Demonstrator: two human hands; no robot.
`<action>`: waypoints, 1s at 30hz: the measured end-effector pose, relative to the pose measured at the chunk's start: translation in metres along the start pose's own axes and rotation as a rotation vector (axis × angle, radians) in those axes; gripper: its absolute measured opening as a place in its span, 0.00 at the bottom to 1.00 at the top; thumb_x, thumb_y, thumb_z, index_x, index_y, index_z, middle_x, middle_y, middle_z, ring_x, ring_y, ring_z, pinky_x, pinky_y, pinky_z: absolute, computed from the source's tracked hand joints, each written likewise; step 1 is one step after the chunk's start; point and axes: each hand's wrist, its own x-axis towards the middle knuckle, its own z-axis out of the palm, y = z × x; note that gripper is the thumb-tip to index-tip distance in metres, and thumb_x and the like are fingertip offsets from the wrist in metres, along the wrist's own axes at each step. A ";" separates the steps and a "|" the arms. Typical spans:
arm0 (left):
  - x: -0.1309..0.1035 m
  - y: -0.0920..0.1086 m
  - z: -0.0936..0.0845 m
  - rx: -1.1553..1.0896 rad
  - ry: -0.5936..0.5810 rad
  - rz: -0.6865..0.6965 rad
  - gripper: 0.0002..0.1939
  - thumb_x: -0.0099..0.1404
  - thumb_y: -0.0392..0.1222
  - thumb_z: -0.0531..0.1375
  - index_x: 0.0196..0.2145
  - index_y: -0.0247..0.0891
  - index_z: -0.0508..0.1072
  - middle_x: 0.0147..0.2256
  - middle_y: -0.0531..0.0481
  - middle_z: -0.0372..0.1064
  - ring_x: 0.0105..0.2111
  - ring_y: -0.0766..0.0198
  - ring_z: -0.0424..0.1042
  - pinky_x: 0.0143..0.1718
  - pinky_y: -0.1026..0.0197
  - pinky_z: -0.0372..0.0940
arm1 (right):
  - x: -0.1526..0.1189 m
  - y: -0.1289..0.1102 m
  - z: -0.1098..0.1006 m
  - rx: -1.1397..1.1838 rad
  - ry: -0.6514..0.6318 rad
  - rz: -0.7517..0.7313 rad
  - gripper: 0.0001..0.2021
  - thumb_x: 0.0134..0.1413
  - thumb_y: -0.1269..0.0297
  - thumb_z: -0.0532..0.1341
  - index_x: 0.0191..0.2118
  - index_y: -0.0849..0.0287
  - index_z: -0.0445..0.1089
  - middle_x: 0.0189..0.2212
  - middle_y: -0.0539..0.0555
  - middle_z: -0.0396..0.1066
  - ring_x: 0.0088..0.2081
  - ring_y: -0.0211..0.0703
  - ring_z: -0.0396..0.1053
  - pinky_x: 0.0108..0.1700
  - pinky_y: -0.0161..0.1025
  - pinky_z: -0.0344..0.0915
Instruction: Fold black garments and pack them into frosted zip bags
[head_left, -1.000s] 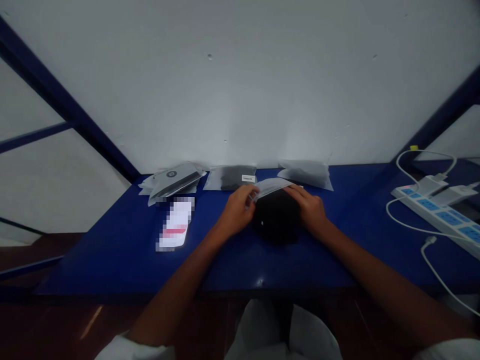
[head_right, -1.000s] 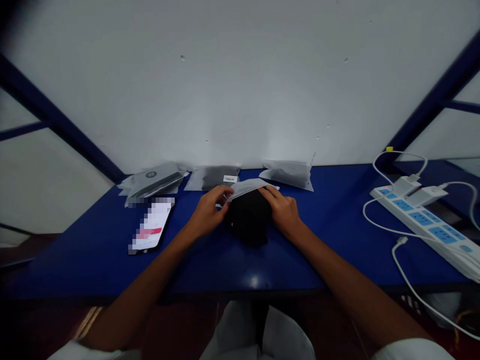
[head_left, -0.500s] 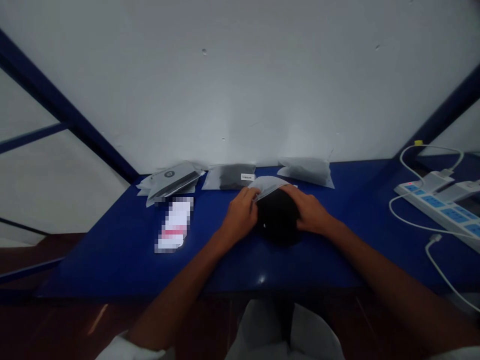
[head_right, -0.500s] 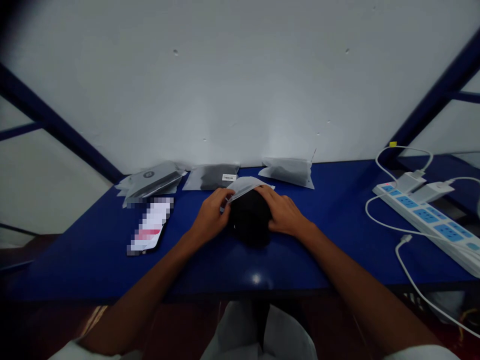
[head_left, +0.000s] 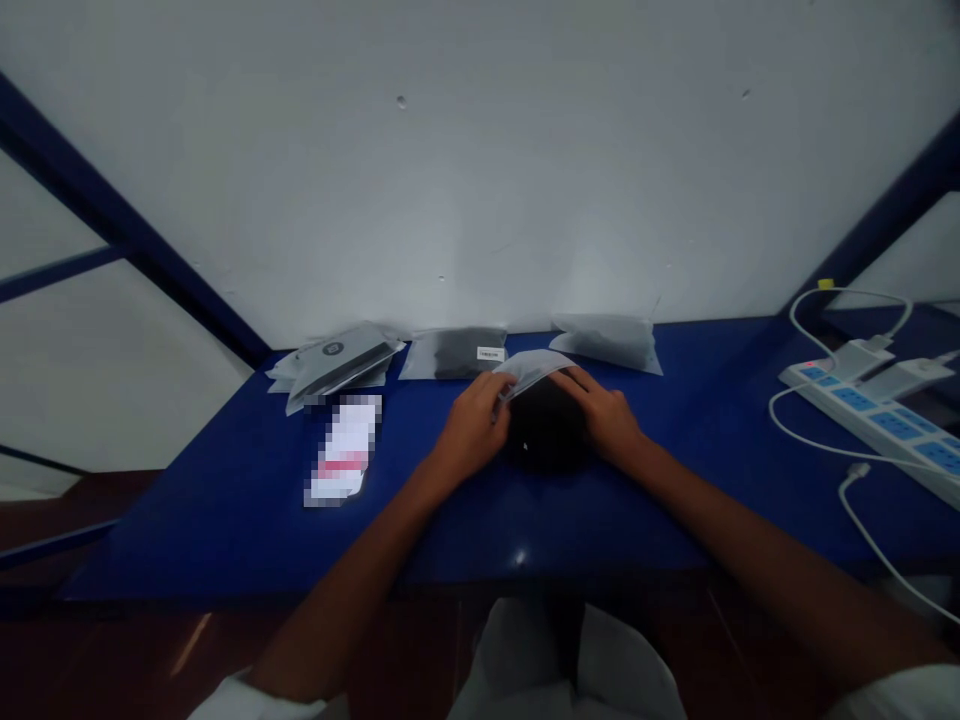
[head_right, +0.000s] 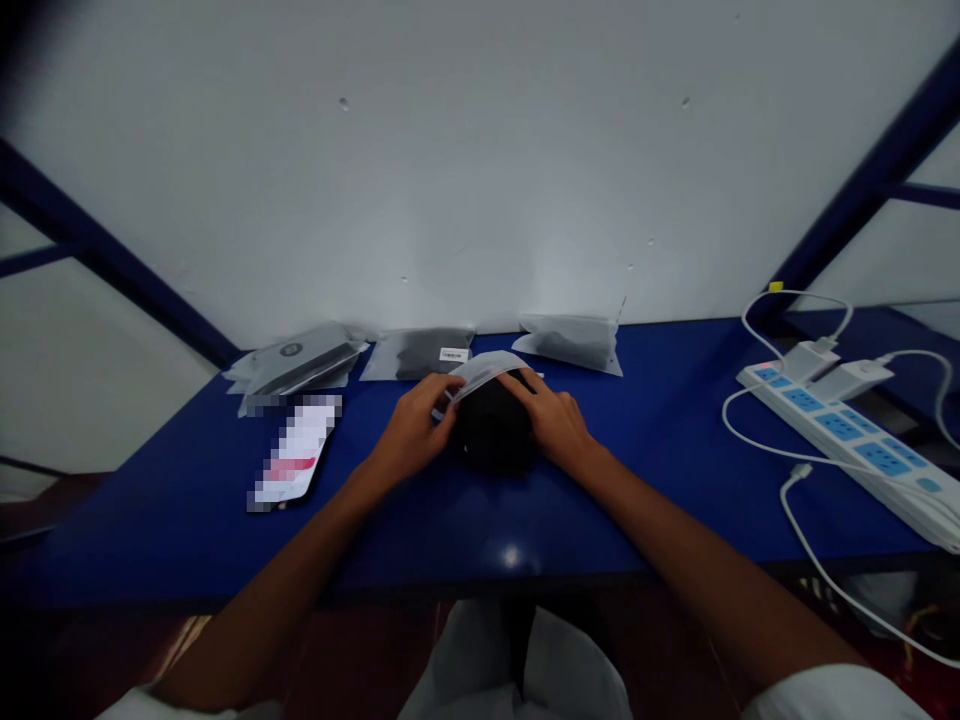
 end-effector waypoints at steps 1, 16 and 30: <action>0.000 0.000 -0.001 -0.002 0.001 0.008 0.16 0.62 0.27 0.53 0.46 0.39 0.67 0.40 0.46 0.69 0.36 0.62 0.69 0.42 0.57 0.67 | 0.000 -0.001 0.001 -0.009 0.022 0.013 0.28 0.59 0.69 0.54 0.65 0.48 0.57 0.61 0.58 0.63 0.38 0.49 0.76 0.29 0.40 0.71; -0.003 0.009 0.002 0.029 0.003 -0.003 0.16 0.62 0.27 0.52 0.46 0.36 0.68 0.41 0.45 0.68 0.37 0.62 0.70 0.42 0.57 0.68 | 0.005 0.001 -0.007 -0.130 0.040 0.064 0.27 0.45 0.74 0.59 0.55 0.59 0.68 0.53 0.58 0.73 0.31 0.48 0.74 0.34 0.43 0.69; 0.000 0.007 0.010 -0.101 0.109 -0.176 0.09 0.60 0.28 0.55 0.37 0.37 0.69 0.36 0.50 0.69 0.31 0.66 0.67 0.38 0.61 0.64 | -0.002 0.002 0.006 0.157 0.213 -0.136 0.32 0.51 0.72 0.58 0.64 0.55 0.58 0.63 0.64 0.57 0.56 0.59 0.66 0.51 0.53 0.71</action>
